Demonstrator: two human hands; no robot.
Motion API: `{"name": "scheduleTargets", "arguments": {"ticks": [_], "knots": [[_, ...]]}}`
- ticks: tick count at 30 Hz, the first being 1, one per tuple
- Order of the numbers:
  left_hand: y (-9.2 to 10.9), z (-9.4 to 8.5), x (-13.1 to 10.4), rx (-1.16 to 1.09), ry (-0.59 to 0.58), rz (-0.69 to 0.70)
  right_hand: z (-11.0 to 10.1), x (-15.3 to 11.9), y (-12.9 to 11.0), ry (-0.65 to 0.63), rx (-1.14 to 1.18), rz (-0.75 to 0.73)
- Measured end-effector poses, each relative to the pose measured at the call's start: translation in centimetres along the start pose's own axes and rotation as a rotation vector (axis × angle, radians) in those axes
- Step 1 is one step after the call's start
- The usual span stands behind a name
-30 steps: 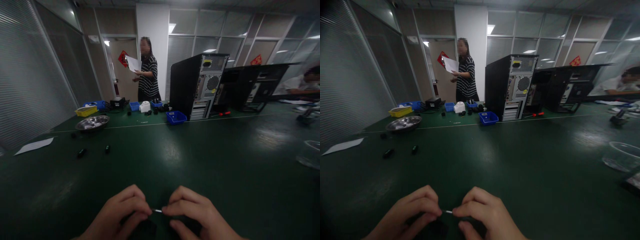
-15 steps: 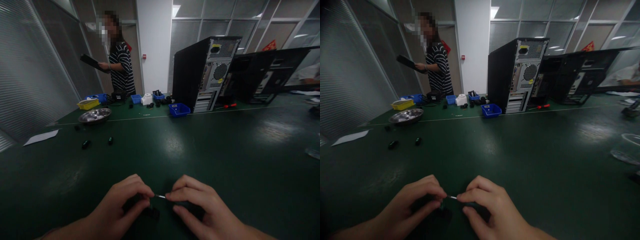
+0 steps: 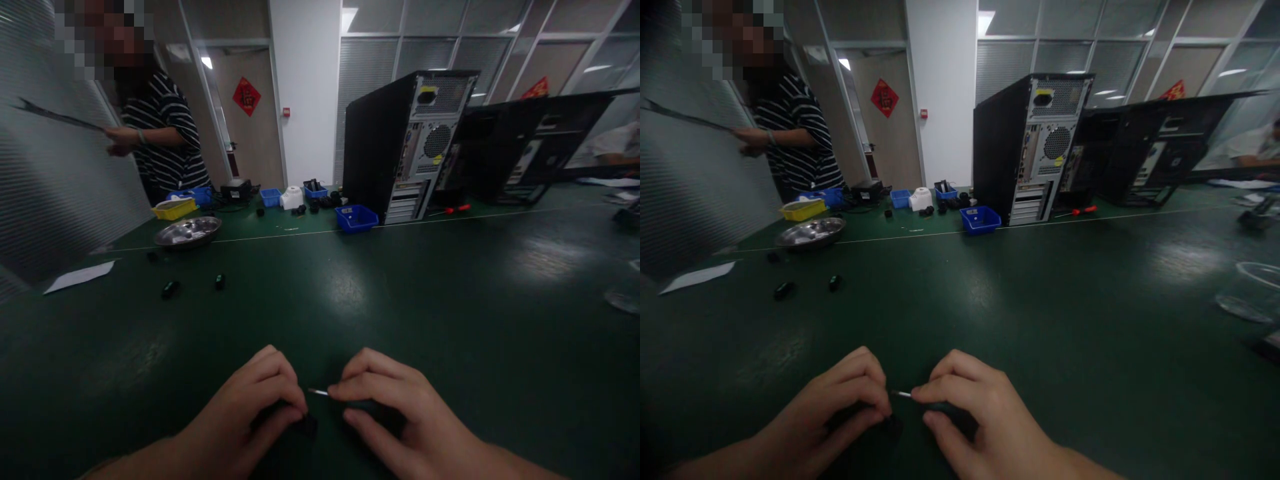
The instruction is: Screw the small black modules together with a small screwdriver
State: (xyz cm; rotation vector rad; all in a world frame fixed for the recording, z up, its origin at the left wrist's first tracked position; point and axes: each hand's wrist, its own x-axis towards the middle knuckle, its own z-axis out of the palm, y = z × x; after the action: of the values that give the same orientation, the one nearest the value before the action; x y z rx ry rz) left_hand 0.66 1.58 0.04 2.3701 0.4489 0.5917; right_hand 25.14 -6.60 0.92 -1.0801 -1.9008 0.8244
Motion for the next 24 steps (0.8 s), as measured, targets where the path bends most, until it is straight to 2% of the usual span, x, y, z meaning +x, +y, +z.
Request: {"name": "scheduleTargets", "arguments": {"ticks": [8, 20, 24], "knots": [[-0.02, -0.09, 0.15, -0.13, 0.021, -0.043, 0.0, -0.19, 0.22, 0.009, 0.002, -0.013], [0.17, -0.23, 0.02, -0.024, -0.023, -0.048, -0.04, -0.05, 0.1, -0.007, 0.006, -0.02], [0.33, -0.52, 0.02, 0.028, -0.071, -0.027, -0.11, -0.07, 0.18, -0.013, 0.012, -0.016]]}}
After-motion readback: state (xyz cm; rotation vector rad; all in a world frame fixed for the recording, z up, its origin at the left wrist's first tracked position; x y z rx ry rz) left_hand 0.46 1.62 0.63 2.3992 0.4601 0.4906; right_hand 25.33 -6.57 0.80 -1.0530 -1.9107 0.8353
